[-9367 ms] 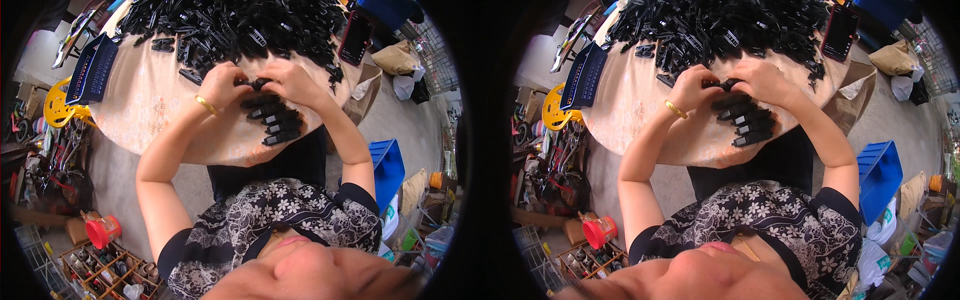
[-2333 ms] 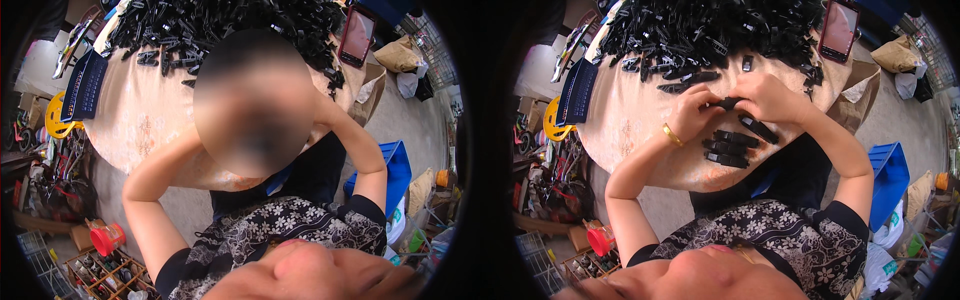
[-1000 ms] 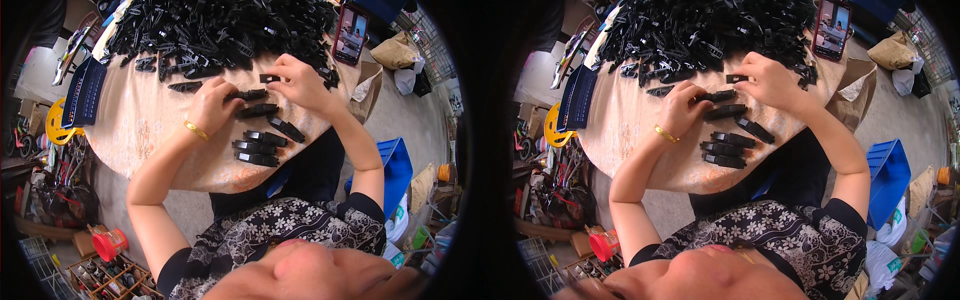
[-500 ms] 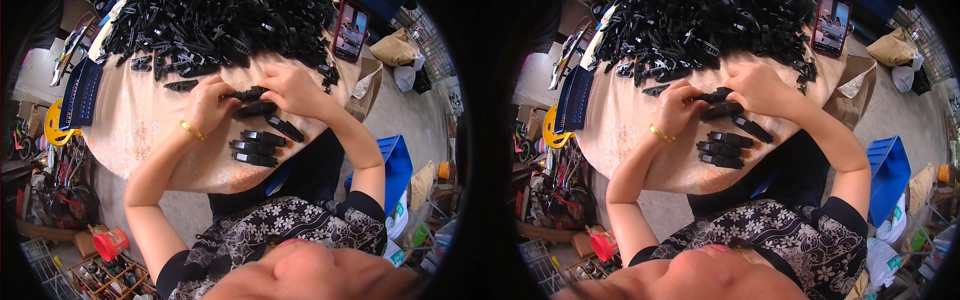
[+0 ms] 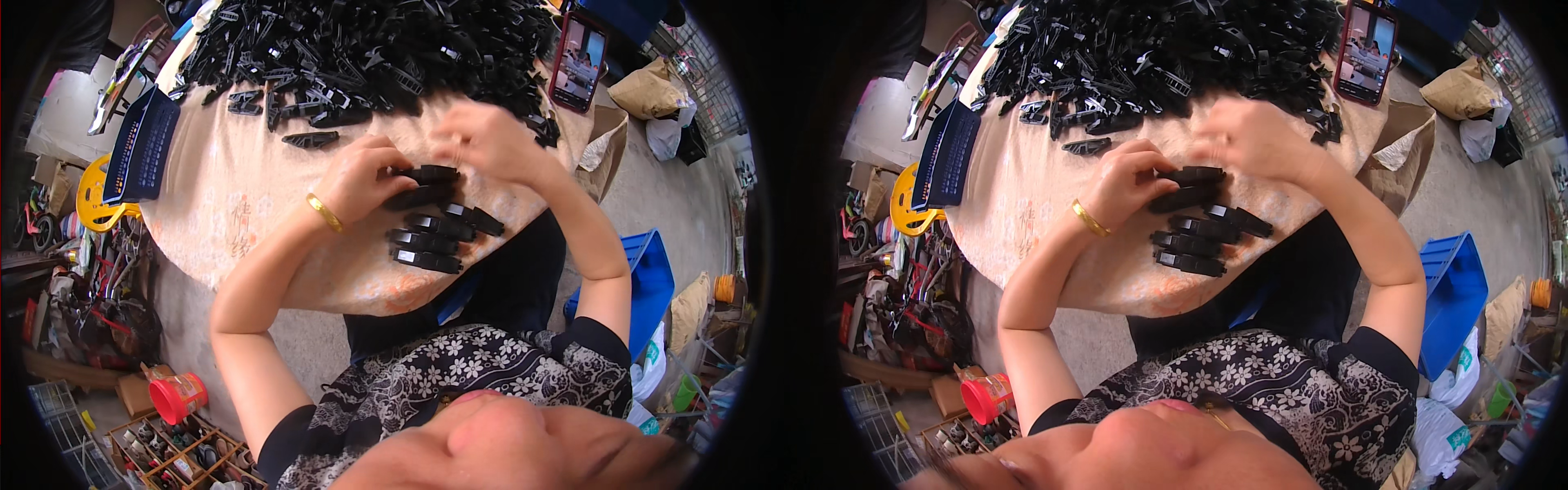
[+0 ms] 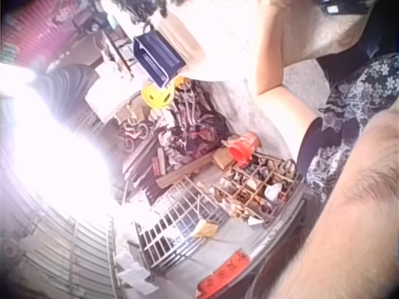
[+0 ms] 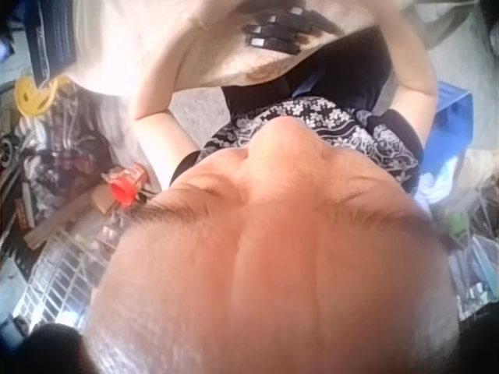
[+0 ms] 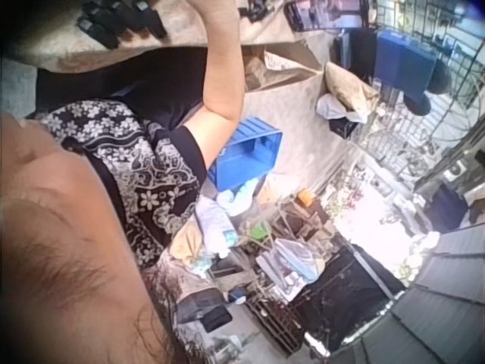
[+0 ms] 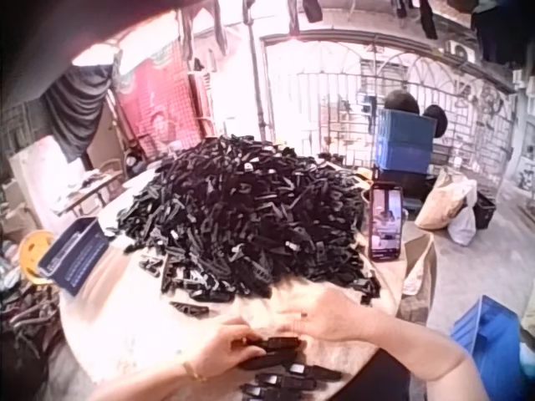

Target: The person assembles plastic components by hand, attaching smaller plastic pieces onto plastic parts picked from a pile, and stacks the assembled items on the table.

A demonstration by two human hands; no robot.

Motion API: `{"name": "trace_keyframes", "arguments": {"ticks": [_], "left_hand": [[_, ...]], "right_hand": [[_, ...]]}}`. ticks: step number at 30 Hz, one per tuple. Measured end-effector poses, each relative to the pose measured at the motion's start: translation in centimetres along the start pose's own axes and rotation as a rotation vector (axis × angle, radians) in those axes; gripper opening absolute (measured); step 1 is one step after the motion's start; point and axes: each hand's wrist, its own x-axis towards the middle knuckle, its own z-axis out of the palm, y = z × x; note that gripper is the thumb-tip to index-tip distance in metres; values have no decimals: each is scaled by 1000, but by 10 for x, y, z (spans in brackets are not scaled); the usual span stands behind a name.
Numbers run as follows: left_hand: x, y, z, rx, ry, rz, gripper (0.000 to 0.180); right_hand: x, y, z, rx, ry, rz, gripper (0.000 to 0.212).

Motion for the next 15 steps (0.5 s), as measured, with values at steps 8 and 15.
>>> {"name": "trace_keyframes", "arguments": {"ticks": [8, 15], "left_hand": [[-7, -26, -58, 827, 237, -180, 29], [-1, -25, -33, 473, 129, -189, 20]], "right_hand": [[1, 51, -14, -638, 156, 120, 27], [14, 26, 0, -291, 289, -46, 23]]}}
